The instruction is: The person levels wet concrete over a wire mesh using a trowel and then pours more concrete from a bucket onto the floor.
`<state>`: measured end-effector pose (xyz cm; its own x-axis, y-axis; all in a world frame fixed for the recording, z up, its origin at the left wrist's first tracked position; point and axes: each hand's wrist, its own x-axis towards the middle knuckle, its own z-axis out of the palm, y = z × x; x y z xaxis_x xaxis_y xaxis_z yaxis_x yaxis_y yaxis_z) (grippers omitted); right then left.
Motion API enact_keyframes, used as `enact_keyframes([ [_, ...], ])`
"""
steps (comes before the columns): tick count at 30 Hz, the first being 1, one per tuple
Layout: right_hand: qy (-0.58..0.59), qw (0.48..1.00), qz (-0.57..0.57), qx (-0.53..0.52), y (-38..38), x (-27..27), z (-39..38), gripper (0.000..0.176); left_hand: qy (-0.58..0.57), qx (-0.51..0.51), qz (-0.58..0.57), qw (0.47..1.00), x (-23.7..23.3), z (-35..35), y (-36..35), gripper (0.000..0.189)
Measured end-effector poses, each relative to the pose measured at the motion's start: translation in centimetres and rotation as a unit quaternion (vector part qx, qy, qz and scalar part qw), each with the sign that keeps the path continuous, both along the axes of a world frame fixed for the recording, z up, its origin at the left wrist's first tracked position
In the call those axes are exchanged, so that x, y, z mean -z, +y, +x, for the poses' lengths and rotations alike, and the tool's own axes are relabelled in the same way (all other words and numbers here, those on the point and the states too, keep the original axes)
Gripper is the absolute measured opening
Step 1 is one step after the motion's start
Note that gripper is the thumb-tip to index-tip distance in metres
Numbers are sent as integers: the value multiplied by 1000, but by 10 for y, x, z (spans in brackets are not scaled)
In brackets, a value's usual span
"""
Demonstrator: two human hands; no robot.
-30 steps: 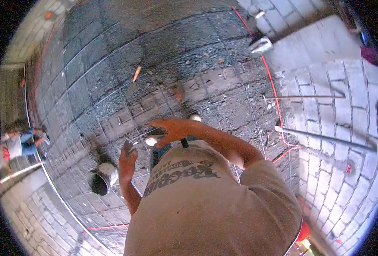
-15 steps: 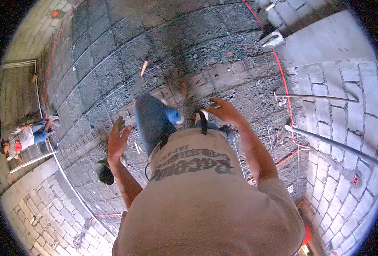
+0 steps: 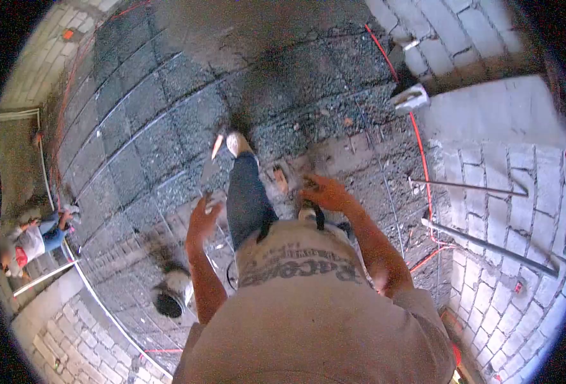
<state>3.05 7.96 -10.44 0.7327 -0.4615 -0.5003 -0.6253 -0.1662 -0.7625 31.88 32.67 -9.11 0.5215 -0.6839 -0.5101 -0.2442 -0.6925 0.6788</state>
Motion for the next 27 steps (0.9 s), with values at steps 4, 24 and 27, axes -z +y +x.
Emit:
enact_keyframes([
  [4,130,989,-1,-68,-49,0,84,60,-65,47,121,989,34,74,-15,69],
  [24,-27,996,2,85,-187,-145,289,59,-12,115,32,993,-44,328,-230,61],
  [27,-67,992,-40,103,-212,-124,288,59,-79,240,102,962,-22,318,-258,62],
])
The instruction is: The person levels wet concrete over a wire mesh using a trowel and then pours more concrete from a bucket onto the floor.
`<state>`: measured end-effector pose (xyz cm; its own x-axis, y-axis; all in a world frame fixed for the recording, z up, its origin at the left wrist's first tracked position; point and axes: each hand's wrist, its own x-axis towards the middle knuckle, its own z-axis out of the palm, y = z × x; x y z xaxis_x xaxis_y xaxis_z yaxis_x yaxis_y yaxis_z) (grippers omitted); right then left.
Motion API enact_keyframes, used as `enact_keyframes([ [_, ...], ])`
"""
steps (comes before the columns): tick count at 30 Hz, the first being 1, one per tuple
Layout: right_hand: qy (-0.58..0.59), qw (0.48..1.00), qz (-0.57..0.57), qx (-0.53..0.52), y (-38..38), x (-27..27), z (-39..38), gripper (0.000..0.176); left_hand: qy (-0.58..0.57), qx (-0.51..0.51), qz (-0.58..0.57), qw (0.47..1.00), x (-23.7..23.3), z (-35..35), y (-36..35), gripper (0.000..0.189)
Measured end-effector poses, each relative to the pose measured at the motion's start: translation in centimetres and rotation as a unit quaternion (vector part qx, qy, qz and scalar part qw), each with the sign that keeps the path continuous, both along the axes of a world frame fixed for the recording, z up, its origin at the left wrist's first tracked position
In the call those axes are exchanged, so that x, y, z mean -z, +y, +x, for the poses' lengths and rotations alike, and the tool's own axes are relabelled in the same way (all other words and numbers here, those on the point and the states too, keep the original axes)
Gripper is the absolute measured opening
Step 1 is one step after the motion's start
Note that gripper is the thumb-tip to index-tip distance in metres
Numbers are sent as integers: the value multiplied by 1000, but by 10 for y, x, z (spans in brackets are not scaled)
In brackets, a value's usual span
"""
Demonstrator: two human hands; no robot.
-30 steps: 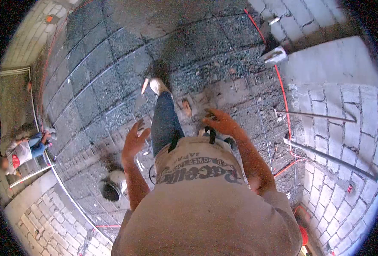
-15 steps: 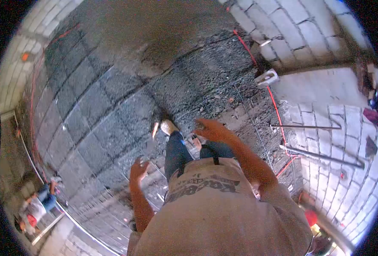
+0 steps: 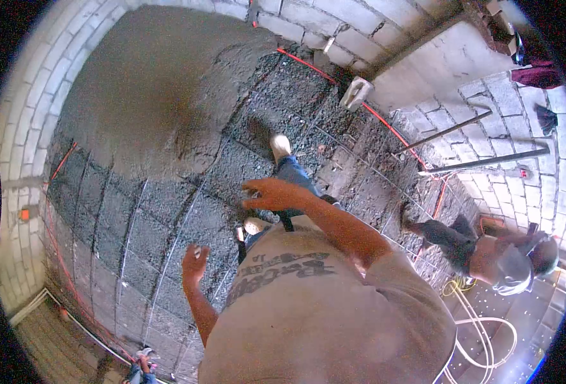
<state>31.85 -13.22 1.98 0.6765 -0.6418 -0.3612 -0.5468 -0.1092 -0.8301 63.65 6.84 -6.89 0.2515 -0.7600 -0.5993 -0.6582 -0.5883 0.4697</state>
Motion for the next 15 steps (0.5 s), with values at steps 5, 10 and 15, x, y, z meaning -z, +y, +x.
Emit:
enact_keyframes([
  [5,-55,998,36,9,-85,18,-2,61,66,-30,9,997,-32,-40,-84,63],
  [10,-78,995,54,-35,-200,39,-13,59,32,-89,26,995,-28,-57,-167,61],
  [15,-6,986,31,-164,-295,48,-35,63,37,-186,-26,981,-77,-86,-237,57],
])
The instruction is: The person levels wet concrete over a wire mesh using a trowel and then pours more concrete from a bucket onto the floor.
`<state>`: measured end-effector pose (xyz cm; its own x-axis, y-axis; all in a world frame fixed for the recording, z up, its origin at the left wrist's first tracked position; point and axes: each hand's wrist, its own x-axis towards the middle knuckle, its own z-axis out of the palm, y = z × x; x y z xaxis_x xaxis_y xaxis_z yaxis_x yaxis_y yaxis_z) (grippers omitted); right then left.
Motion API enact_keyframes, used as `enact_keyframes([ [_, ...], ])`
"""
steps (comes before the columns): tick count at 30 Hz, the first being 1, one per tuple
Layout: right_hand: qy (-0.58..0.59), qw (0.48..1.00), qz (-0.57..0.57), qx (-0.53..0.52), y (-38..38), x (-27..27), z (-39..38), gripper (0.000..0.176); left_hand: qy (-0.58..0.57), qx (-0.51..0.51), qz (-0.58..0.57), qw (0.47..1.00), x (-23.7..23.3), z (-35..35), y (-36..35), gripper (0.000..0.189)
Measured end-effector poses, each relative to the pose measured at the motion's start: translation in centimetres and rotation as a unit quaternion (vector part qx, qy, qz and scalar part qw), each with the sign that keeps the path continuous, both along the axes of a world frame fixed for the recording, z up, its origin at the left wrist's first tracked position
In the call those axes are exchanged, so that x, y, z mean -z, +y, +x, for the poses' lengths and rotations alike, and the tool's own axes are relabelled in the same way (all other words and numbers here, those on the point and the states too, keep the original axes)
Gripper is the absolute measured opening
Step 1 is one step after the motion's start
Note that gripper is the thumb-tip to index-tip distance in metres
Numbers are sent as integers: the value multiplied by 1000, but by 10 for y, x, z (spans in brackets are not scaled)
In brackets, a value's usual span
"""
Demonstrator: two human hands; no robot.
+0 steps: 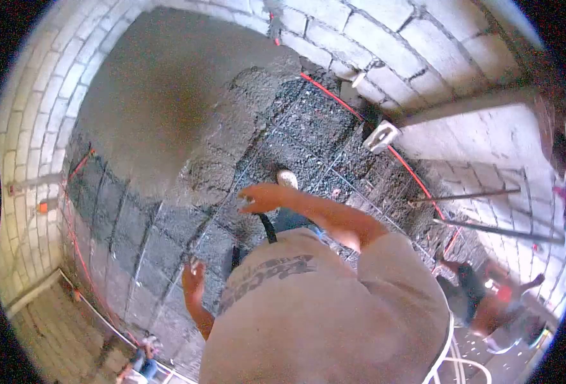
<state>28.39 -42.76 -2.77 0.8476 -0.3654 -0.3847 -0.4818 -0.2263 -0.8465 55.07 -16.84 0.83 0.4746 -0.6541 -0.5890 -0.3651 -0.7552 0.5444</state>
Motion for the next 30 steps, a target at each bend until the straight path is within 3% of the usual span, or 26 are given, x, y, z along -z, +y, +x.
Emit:
enact_keyframes([
  [1,2,1000,8,-14,-15,11,-7,63,35,-41,-25,998,-10,-9,-7,56],
  [2,26,999,-39,-20,-35,27,-11,65,24,-20,-8,999,-28,-16,-25,55],
  [4,43,995,-90,-31,-61,42,-18,67,-1,-39,-10,999,-27,-22,-37,56],
  [6,40,990,-127,51,-78,42,-30,66,-4,-41,4,999,-32,-25,-55,58],
  [7,38,990,-126,47,-85,39,-32,66,-5,-45,4,999,-29,-23,-64,58],
  [9,60,992,10,112,-92,35,-35,56,-55,31,3,998,-21,-18,-76,59],
  [11,34,992,-11,119,-93,34,-39,53,-23,9,-8,1000,-25,-20,-100,58],
  [13,96,987,-56,116,-94,14,-38,53,9,-11,-21,1000,-17,-15,-118,58],
  [18,134,978,-5,158,-84,-2,-38,57,-34,139,-69,987,7,9,-138,53],
  [19,104,968,7,227,-81,-4,-33,57,-33,132,-72,988,9,14,-141,53],
  [20,71,953,17,293,-82,-4,-24,57,50,77,-105,990,11,19,-145,53],
  [21,70,955,14,286,-82,-12,-8,57,131,22,-136,982,14,24,-149,52],
  [22,14,957,-90,274,-81,-28,13,58,131,18,-138,982,21,29,-155,52],
  [23,-40,945,-190,262,-77,-43,34,59,254,-101,-166,948,31,32,-161,54],
  [24,-67,946,-209,238,-71,-57,60,59,369,-214,-188,885,39,34,-162,55],
  [25,-97,943,-232,217,-68,-71,91,60,369,-207,-191,886,41,37,-165,55],
  [27,-139,939,-279,145,-51,-102,149,63,551,-271,-231,755,42,43,-187,59],
  [29,-210,923,-314,74,-32,-108,194,61,580,-217,-294,728,22,37,-203,63],
  [30,-208,922,-318,72,-28,-105,204,61,620,-233,-347,664,22,37,-213,63],
])
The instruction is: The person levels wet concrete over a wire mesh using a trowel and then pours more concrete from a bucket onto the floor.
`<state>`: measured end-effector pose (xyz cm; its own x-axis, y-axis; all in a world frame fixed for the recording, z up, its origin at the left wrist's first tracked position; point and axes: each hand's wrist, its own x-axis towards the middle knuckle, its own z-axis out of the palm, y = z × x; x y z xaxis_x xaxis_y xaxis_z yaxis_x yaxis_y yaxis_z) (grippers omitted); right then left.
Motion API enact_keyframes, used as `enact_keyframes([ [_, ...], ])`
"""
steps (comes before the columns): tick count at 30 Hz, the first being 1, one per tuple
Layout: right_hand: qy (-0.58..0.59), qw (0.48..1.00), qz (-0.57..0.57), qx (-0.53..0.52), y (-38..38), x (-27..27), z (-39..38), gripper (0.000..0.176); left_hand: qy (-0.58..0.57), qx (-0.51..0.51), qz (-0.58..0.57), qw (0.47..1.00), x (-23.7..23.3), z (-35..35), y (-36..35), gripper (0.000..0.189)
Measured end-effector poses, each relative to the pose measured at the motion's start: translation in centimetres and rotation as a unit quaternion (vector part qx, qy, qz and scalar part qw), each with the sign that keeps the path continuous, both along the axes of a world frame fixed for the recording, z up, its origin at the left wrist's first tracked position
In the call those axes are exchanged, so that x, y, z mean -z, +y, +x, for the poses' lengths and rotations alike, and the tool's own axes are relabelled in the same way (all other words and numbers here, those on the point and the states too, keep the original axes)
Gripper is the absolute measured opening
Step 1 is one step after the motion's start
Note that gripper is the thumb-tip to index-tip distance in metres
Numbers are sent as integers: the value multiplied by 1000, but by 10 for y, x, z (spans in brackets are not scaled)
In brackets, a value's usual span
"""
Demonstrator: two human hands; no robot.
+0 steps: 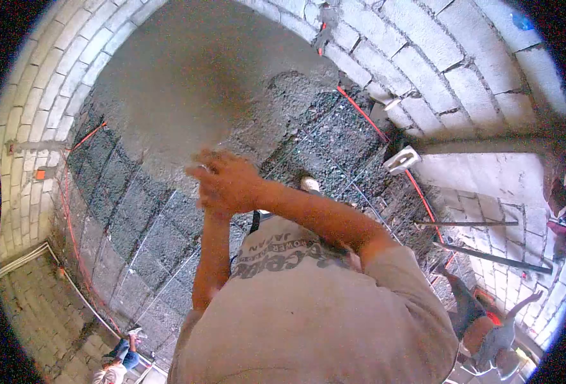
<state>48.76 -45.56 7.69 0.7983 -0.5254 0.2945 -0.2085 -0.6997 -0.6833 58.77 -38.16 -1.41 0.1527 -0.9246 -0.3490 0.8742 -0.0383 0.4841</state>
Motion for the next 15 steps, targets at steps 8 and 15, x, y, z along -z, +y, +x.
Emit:
enact_keyframes([
  [8,359,917,75,156,-55,113,-81,62,122,22,-11,992,-60,33,37,79],
  [15,326,881,217,266,-48,162,-248,45,-307,-112,227,917,-10,69,98,49],
])
